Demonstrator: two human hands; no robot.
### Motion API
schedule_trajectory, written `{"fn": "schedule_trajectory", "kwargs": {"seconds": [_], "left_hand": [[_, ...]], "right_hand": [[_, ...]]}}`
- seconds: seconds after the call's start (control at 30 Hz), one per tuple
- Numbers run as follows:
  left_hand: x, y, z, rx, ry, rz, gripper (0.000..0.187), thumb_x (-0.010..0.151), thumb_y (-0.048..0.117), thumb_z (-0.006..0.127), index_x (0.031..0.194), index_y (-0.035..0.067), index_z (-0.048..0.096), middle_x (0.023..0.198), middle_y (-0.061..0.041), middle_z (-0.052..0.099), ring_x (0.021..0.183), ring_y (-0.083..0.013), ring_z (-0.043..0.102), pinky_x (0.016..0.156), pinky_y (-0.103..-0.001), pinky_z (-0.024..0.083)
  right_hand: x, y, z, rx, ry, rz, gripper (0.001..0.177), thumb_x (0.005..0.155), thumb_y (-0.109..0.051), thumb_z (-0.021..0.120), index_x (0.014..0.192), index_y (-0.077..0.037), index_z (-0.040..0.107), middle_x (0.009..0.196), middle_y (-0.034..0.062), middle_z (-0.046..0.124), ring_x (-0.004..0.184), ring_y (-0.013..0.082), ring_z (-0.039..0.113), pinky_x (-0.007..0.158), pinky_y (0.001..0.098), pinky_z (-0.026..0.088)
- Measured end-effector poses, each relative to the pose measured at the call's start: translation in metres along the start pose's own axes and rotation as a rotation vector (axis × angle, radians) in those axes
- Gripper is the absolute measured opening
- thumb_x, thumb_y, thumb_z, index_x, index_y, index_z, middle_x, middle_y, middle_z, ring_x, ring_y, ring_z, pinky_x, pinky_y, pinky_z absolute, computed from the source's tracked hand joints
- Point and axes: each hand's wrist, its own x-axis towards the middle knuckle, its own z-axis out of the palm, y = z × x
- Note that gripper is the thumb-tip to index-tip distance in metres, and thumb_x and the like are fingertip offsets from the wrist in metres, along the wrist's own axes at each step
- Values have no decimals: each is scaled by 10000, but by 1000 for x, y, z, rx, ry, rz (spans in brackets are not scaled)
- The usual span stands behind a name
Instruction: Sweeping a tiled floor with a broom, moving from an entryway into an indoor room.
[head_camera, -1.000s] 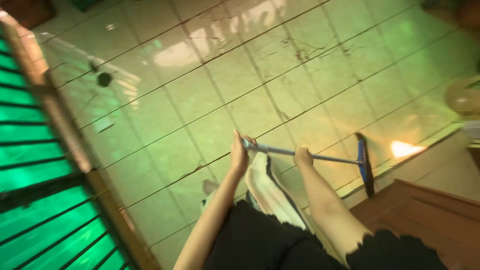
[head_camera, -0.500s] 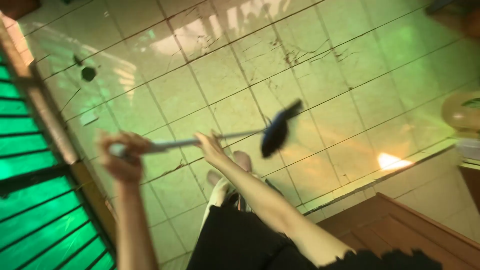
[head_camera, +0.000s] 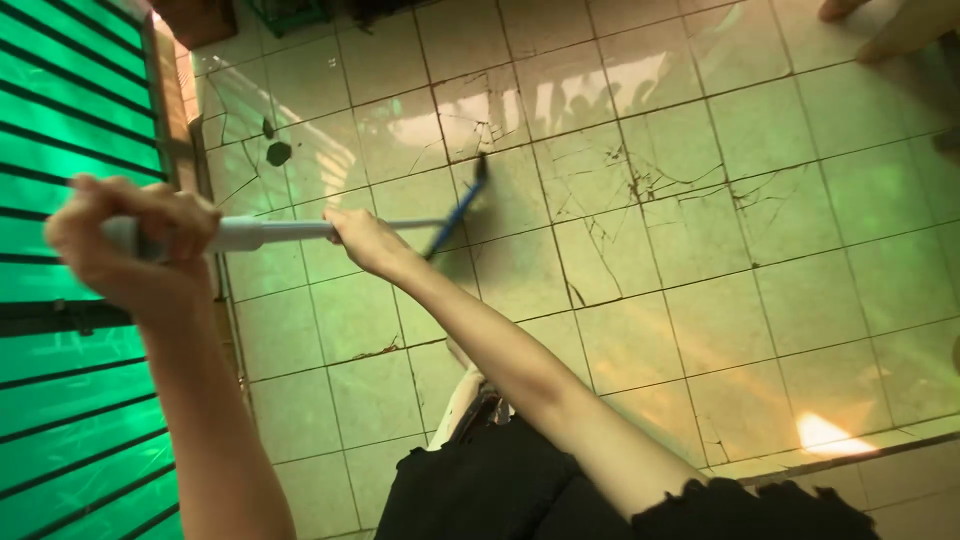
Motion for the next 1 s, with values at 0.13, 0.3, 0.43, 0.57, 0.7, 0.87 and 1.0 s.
{"fn": "schedule_trajectory", "kwargs": {"seconds": [0.13, 0.3, 0.43, 0.57, 0.7, 0.87, 1.0], "left_hand": [[-16, -35, 0, -277, 42, -151, 523, 1175, 316, 379, 704, 89, 372, 535, -59, 328, 456, -169, 305, 511, -327, 304], [-110, -202, 73, -344, 60, -553, 299, 1028, 313, 500, 830, 91, 528, 675, -72, 524, 574, -204, 504, 612, -403, 501], [-195, -249, 117, -462, -55, -998, 355, 999, 266, 563, 701, 86, 497, 550, -22, 419, 481, -150, 409, 502, -316, 349], [-122, -200, 84, -125, -302, -679, 480, 1059, 341, 506, 653, 87, 480, 601, -12, 446, 538, -130, 428, 523, -305, 344], [-34, -86, 23, -91, -177, -504, 481, 1060, 404, 429, 721, 69, 497, 612, -32, 455, 517, -139, 420, 490, -314, 328], [-19, -22, -20, 65, -120, -322, 554, 1159, 335, 442, 701, 22, 457, 601, -25, 382, 544, -140, 396, 562, -314, 342], [-12, -20, 0, 247, -225, -281, 523, 1124, 284, 493, 692, -7, 440, 608, -82, 438, 543, -173, 386, 543, -322, 292]], "right_hand": [[-83, 21, -48, -212, -12, -99, 303, 918, -348, 698, 920, -64, 593, 904, 152, 667, 861, 383, 646, 751, 462, 516], [-215, 166, -80, -456, 52, 273, 354, 888, -399, 785, 828, -67, 679, 800, 168, 678, 755, 388, 635, 711, 483, 513], [-301, 252, -58, -625, 8, 768, 117, 734, -106, 785, 809, -97, 694, 859, 193, 700, 867, 385, 688, 697, 511, 544], [-236, 260, 6, -422, 343, 490, 156, 739, -13, 642, 662, -55, 513, 689, 216, 545, 620, 344, 530, 559, 513, 387], [-99, 196, 92, 625, 518, 502, 328, 920, -2, 619, 655, 18, 427, 736, 223, 386, 763, 455, 367, 605, 540, 333], [0, 40, 79, -87, 207, 61, 97, 765, 17, 617, 806, -55, 565, 756, 197, 658, 823, 438, 642, 804, 541, 468], [47, 42, 53, -55, 76, 29, 61, 841, -70, 631, 845, -77, 571, 828, 192, 662, 846, 420, 665, 708, 513, 528]]}}
